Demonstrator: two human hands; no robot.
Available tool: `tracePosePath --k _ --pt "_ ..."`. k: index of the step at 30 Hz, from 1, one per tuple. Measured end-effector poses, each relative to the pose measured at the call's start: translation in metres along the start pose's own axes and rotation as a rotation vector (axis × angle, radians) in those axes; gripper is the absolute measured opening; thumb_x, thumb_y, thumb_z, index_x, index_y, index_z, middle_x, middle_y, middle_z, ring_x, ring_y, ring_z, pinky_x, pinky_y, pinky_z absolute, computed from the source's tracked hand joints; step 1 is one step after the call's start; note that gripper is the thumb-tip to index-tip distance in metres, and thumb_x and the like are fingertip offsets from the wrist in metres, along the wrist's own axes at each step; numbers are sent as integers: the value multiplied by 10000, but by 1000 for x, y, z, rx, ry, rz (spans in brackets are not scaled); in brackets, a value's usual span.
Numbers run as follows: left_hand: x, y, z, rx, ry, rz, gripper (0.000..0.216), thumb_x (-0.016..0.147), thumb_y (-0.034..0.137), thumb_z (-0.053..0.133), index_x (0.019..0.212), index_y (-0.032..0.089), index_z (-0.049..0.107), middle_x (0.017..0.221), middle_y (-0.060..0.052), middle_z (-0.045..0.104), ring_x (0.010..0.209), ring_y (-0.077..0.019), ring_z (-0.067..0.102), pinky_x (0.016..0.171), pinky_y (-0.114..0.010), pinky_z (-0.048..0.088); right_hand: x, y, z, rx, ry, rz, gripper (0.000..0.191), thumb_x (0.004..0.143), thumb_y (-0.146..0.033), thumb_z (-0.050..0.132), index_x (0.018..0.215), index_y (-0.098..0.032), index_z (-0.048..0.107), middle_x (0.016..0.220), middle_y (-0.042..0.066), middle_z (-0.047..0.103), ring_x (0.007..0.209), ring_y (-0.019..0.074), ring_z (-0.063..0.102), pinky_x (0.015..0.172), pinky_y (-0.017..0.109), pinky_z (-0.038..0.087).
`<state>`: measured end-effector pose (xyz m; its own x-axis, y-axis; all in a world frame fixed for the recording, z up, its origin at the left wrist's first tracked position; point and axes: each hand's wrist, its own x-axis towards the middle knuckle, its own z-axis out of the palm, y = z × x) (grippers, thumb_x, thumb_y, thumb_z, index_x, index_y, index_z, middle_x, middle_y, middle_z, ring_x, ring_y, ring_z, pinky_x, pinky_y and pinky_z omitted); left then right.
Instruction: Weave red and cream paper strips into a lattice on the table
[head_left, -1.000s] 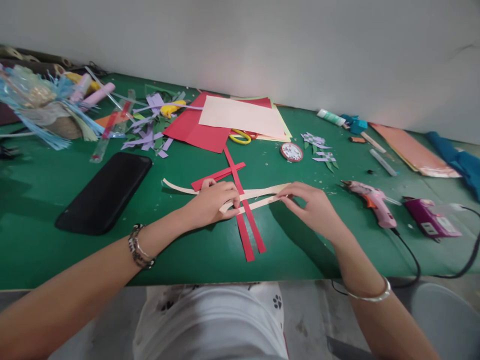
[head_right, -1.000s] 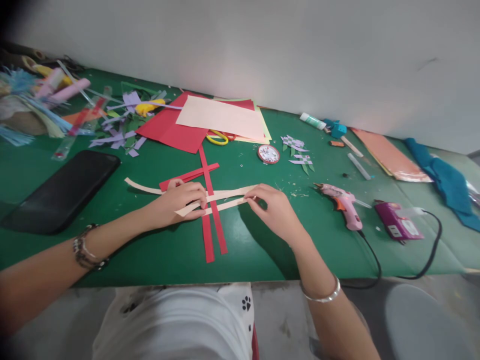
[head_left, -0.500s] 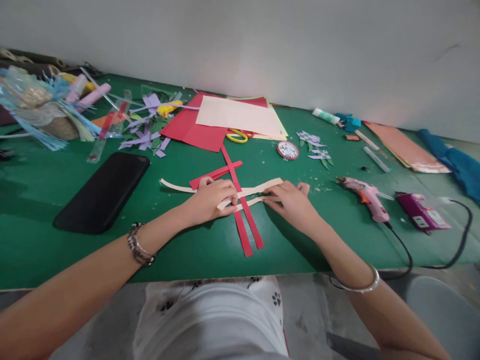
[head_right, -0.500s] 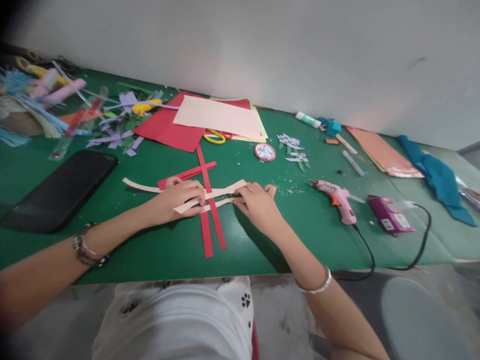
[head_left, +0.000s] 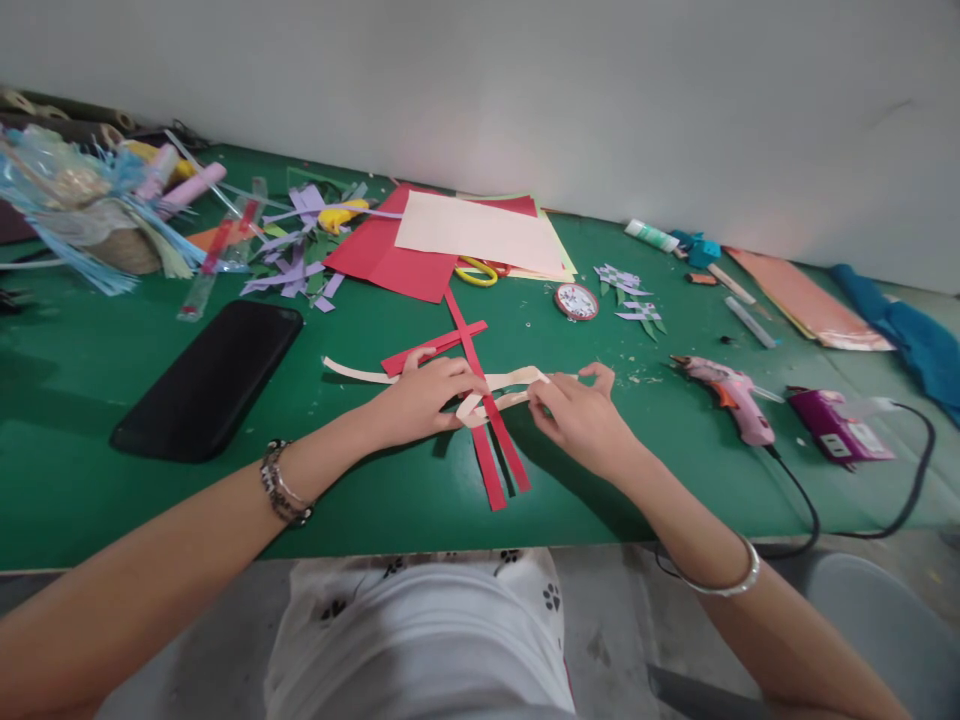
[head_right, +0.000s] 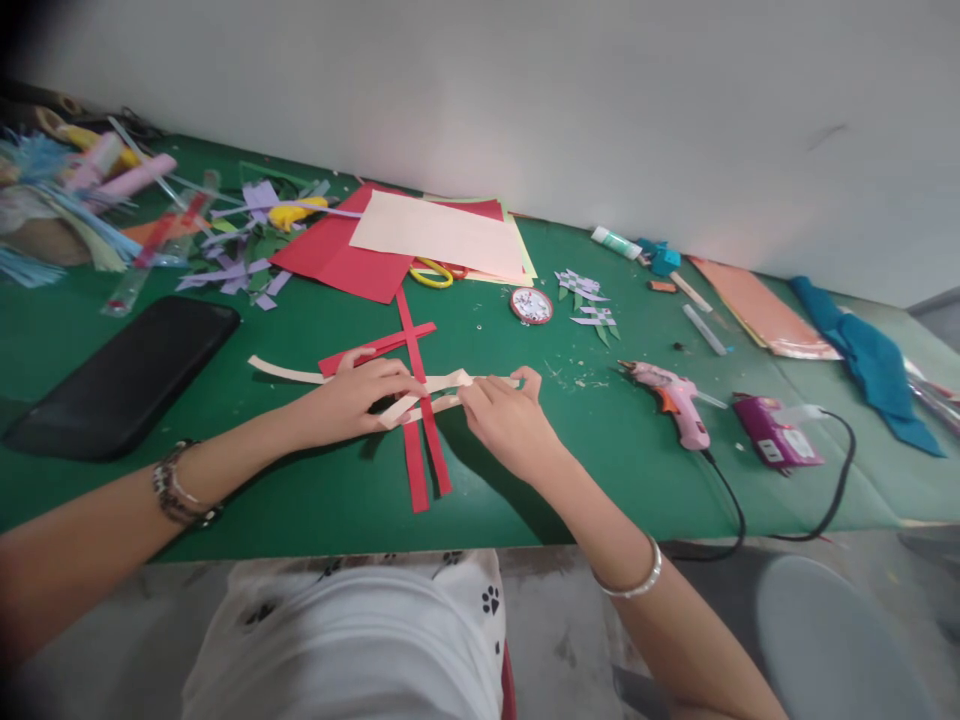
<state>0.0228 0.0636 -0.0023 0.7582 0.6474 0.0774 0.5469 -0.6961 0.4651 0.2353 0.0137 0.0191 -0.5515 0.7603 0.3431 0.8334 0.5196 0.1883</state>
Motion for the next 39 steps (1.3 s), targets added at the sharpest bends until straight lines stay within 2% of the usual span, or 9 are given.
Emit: tracePosePath --k 6,9,15,20,24,28,32,36,39 --pt "1 -3 3 29 37 31 249 869 360 446 1039 234 576 981 -31 582 942 -188 527 918 -377 227 6 2 2 52 55 -1 247 840 -52 359 908 -186 555 758 -5 683 646 115 566 805 333 200" --pt "1 -2 3 51 32 29 248 871 340 443 1045 226 577 975 -34 578 930 -191 526 898 -371 235 9 5 0 -5 65 -73 268 847 -43 367 851 -204 581 716 -24 674 637 114 555 830 339 213" --pt "0 -2 3 10 34 28 237 860 341 481 1046 235 584 978 -26 577 927 -182 525 874 -350 236 -3 9 -3 -11 -40 -246 198 854 -114 418 848 -161 610 756 28 656 701 150 552 674 273 324" --pt "1 -3 4 29 61 27 240 859 337 489 1050 230 588 982 -28 586 912 -178 527 874 -354 228 -9 2 -4 225 -189 -49 301 843 -382 468 1013 -161 581 1052 105 602 936 222 532 787 322 372" --pt "0 -2 3 34 41 34 242 863 322 477 1063 238 586 992 -31 584 914 -180 528 856 -358 236 -3 -4 2 299 -205 111 248 896 -259 358 898 -172 590 987 89 617 912 203 543 762 323 352" --pt "0 -2 3 54 44 53 216 863 294 471 1029 266 607 965 -19 581 891 -176 530 845 -368 234 2 -6 4 329 -253 190 170 840 -191 435 929 -186 580 1012 85 621 913 213 542 715 322 299" --pt "0 -2 5 81 66 54 190 847 279 496 995 253 612 939 -16 585 882 -178 533 846 -378 229 6 -8 -4 391 -311 248 183 782 -287 533 930 -190 581 1027 85 626 927 229 533 699 317 259" --pt "0 -1 4 93 58 62 186 845 299 496 985 243 605 944 -23 588 885 -184 535 840 -387 235 12 -13 -11 478 -371 356 291 838 -417 434 741 -181 573 782 31 638 773 180 531 645 291 215" --pt "1 0 3 98 57 65 192 850 312 487 989 246 602 951 -25 588 890 -186 534 829 -384 243 15 -17 -11 481 -369 435 404 889 -356 330 576 -160 494 590 -5 568 641 132 489 620 289 178"
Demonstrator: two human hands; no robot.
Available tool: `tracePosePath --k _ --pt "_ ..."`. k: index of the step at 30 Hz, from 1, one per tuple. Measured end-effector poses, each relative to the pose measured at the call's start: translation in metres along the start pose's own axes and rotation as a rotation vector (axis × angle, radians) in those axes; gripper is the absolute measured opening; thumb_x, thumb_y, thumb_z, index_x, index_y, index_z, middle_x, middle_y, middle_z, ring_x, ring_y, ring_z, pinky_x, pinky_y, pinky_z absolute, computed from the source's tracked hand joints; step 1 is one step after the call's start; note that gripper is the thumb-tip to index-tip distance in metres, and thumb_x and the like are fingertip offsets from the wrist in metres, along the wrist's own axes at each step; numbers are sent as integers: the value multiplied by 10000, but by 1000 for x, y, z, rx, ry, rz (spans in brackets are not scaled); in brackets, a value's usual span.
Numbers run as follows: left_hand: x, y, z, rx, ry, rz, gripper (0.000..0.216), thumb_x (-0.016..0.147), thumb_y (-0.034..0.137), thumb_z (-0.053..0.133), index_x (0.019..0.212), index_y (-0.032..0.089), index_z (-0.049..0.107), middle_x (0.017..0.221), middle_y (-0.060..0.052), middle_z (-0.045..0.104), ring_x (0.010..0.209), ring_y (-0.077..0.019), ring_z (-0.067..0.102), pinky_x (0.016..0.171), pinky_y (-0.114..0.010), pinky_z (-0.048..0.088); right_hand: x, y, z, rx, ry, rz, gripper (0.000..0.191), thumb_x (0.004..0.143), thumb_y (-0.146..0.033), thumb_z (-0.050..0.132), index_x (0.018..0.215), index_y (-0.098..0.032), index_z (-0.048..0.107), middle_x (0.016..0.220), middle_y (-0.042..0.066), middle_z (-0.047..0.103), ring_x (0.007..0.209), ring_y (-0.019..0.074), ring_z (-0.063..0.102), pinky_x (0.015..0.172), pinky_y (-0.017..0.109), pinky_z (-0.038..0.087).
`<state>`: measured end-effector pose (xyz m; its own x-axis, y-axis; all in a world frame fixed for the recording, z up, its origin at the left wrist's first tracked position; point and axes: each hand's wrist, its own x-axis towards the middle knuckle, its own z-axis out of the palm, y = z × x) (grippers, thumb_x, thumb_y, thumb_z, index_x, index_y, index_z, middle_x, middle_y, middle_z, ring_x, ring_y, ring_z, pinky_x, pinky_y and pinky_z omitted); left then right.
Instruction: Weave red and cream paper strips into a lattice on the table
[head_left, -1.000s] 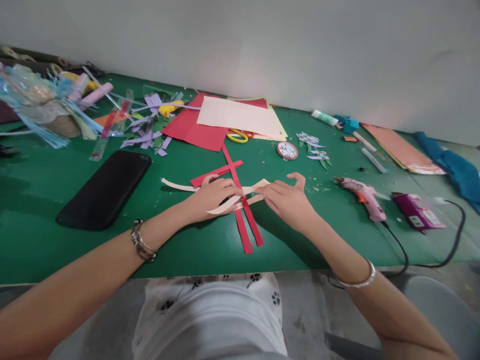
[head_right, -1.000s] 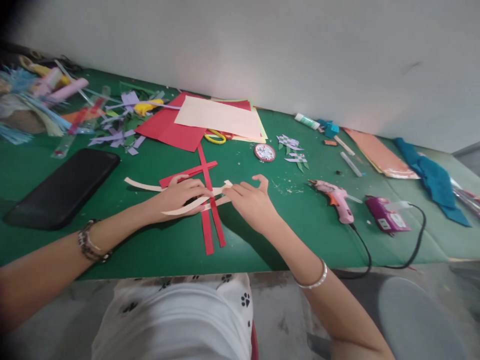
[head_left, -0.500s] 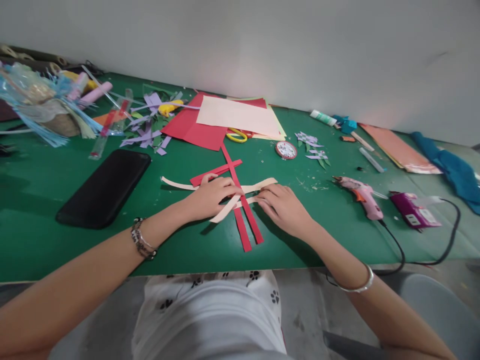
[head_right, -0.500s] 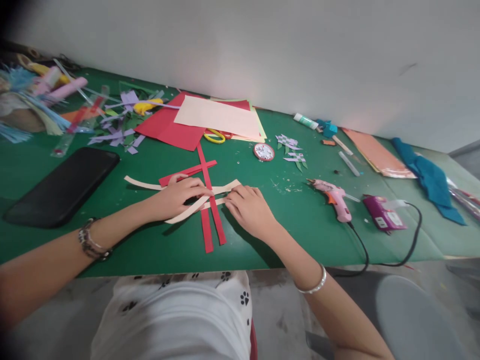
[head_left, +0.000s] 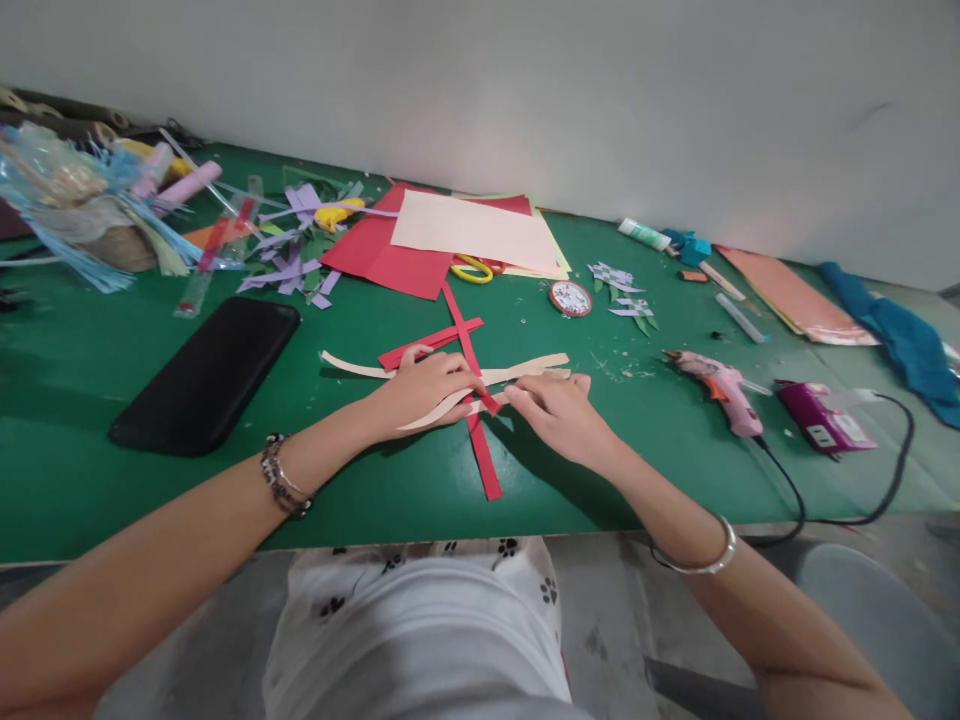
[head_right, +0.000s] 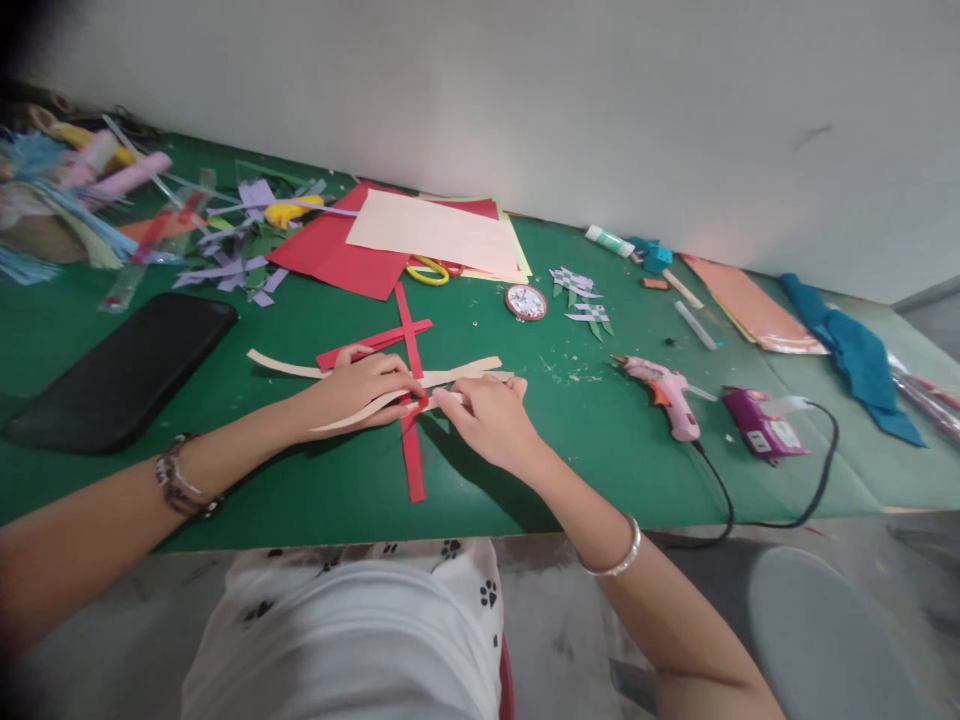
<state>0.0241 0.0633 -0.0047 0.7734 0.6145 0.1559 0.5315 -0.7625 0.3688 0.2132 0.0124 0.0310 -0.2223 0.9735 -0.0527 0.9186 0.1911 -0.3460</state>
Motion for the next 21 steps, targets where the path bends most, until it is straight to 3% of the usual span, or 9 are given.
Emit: tracePosePath --k 5,14,21 --pt "0 0 1 -8 -1 -18 184 842 290 512 994 243 604 949 -28 592 902 -189 536 826 -386 241 -6 -1 4 -139 188 -88 260 823 -239 457 583 -161 516 621 -9 596 689 137 496 665 309 171" --pt "-1 -2 6 18 41 -8 198 856 293 491 1010 256 610 919 -21 593 865 -168 536 803 -356 241 -27 -1 17 -672 548 -517 308 796 -22 420 555 -179 530 507 -38 518 585 106 401 769 333 174" --pt "-1 0 3 18 33 -13 206 853 313 485 1004 251 610 926 -22 595 864 -172 540 824 -367 238 -34 -12 15 -736 497 -703 281 832 -44 383 707 -162 604 520 -14 523 564 125 414 660 312 235"
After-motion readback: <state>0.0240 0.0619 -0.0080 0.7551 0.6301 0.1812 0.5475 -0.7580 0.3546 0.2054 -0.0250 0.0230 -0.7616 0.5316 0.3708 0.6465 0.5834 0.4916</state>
